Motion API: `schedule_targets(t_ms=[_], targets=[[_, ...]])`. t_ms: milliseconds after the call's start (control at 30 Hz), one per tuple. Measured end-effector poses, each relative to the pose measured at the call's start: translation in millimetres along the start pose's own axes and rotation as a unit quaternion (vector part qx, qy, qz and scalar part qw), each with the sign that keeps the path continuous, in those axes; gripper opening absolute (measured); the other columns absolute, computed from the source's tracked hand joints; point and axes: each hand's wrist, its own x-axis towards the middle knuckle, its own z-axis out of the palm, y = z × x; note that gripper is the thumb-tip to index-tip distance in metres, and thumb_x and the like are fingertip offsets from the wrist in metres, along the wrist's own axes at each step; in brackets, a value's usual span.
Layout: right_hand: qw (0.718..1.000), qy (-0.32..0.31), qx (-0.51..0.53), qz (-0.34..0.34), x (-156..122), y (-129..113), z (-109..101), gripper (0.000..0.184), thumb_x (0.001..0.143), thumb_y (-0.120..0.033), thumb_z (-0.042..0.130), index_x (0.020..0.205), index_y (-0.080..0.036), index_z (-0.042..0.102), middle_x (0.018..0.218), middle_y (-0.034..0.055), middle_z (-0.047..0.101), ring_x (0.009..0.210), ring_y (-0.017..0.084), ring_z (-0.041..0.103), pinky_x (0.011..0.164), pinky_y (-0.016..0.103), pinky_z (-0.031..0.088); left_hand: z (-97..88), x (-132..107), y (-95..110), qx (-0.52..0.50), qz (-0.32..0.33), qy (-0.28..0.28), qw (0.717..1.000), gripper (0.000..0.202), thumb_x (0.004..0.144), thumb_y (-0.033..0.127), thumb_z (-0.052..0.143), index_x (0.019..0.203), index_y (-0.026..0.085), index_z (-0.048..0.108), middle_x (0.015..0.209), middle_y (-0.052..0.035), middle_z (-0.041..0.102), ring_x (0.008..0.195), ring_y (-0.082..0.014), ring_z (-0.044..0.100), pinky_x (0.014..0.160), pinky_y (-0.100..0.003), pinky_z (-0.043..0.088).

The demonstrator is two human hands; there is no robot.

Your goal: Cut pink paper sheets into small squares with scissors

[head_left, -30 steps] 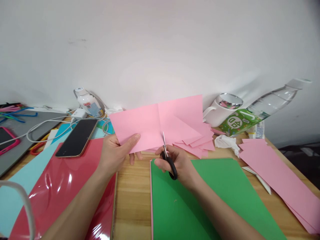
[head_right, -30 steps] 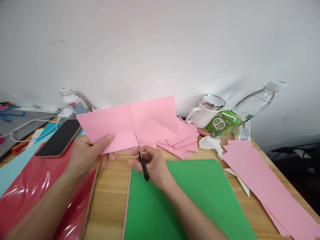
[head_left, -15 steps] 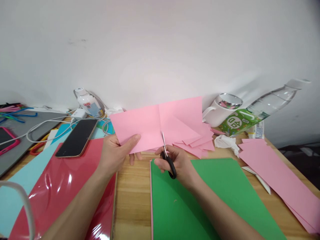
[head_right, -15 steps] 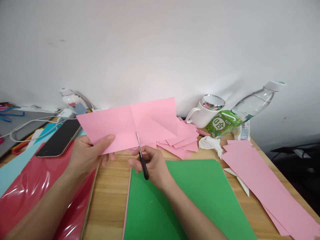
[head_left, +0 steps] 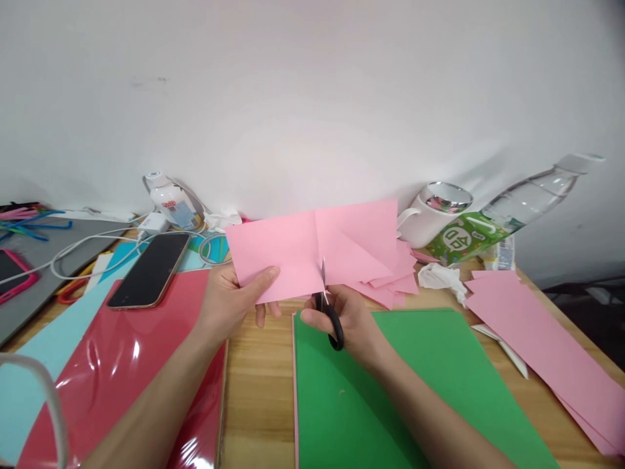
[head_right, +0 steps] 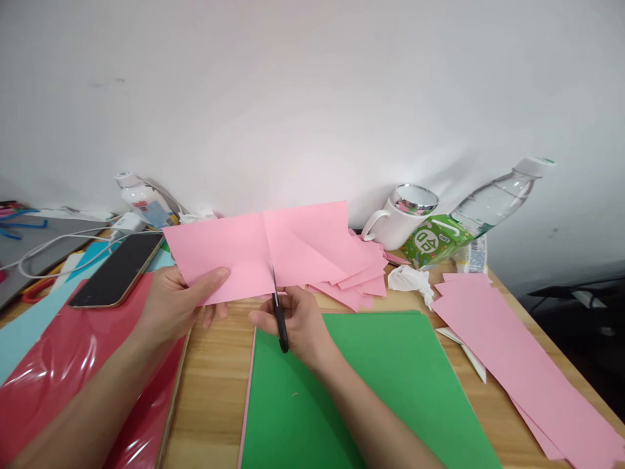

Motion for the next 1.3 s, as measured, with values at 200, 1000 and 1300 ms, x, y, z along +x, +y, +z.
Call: schedule_targets(t_ms=[200,1000,1300], targets=[[1.000,0.005,0.000,0.006,0.9,0.5,-0.9,0.041,0.054,-0.041,0.076,0.066,-0.016,0.047,0.057,-0.0045,0.045,0.051,0.007,0.040,0.046,0.020,0.031,-0.2,0.5,-0.4,-0.007,-0.001,-0.005,1.000,0.028,0.077,0.025,0.060,0.050,0.016,0.060,0.042,0.0001,0.062,0.024,-0.0083,0.046,0.024,-0.018,0.033],[1.000,0.027,-0.005,0.009,0.6,6.0,-1.8,0.039,0.056,-0.040,0.076,0.077,-0.015,0.055,0.052,-0.0056,0.049,0.043,0.007,0.043,0.041,0.020,0.031,-1.1,-0.4,2.9,0.010,-0.014,-0.003,1.000,0.031,0.077,0.028,0.060,0.048,0.016,0.058,0.039,-0.0001,0.060,0.024,-0.0086,0.046,0.024,-0.018,0.031],[1.000,0.007,0.024,0.005,0.0,2.9,-1.3,0.037,0.056,-0.035,0.077,0.073,-0.016,0.051,0.056,-0.0050,0.053,0.047,0.006,0.044,0.044,0.019,0.032,-1.0,-0.7,3.0,-0.016,-0.040,-0.003,0.999,0.032,0.077,0.027,0.061,0.048,0.015,0.056,0.035,0.0007,0.057,0.023,-0.0086,0.046,0.023,-0.016,0.031]])
